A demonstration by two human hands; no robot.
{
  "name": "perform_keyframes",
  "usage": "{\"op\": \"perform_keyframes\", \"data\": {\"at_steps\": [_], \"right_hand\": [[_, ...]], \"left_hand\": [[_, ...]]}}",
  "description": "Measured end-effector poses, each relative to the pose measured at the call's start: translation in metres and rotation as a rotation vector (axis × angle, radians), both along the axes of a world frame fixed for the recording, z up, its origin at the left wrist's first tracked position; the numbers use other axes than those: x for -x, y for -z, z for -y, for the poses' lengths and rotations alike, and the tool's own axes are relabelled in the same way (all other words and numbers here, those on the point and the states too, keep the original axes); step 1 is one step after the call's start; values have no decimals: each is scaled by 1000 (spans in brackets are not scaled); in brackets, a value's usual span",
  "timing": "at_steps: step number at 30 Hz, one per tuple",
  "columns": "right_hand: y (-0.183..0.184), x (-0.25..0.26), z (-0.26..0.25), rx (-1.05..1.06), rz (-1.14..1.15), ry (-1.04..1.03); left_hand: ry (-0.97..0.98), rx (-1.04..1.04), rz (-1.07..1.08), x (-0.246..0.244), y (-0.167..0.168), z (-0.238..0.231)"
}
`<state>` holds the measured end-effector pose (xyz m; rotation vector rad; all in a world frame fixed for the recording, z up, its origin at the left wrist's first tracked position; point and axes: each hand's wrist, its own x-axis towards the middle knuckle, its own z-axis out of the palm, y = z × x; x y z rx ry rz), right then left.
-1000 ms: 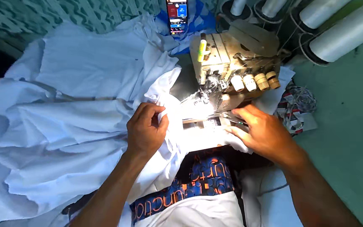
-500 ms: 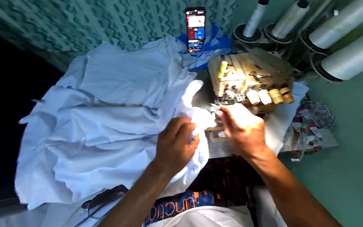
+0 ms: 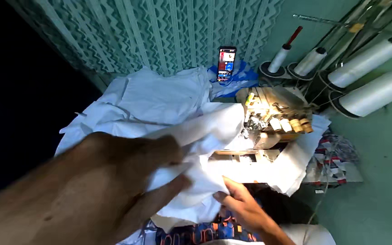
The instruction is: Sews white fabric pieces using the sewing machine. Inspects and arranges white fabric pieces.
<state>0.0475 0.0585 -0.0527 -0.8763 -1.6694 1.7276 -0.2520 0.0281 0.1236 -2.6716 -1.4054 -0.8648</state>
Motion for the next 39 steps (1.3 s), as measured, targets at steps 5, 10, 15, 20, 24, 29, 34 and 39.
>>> {"op": "perform_keyframes", "data": {"at_steps": [5,10,15,20,24,29,34,39], "right_hand": [[-41,-52,-8,6,-223,-225],[-56,-44,12,-569,347,-266],[-72,-46,16,-135,-118,-232],[-73,-49,5,-265,136,-193],[-55,-15,-22,62,89,228],[-47,23,-55,382,-112,327],[-53,40,-71,400,-262,386],[-20,44,-6,-97,-221,216]], "left_hand": [[-170,340,-419,56,-22,31],[-26,-87,-108,135,-6,19],[79,-288,585,147,23,-6],[-17,41,110,158,-17,11],[40,-116,228,167,8,12],[-21,-194,159,164,26,32],[-69,-155,-42,166,19,42],[-17,-134,113,157,15,30]]}}
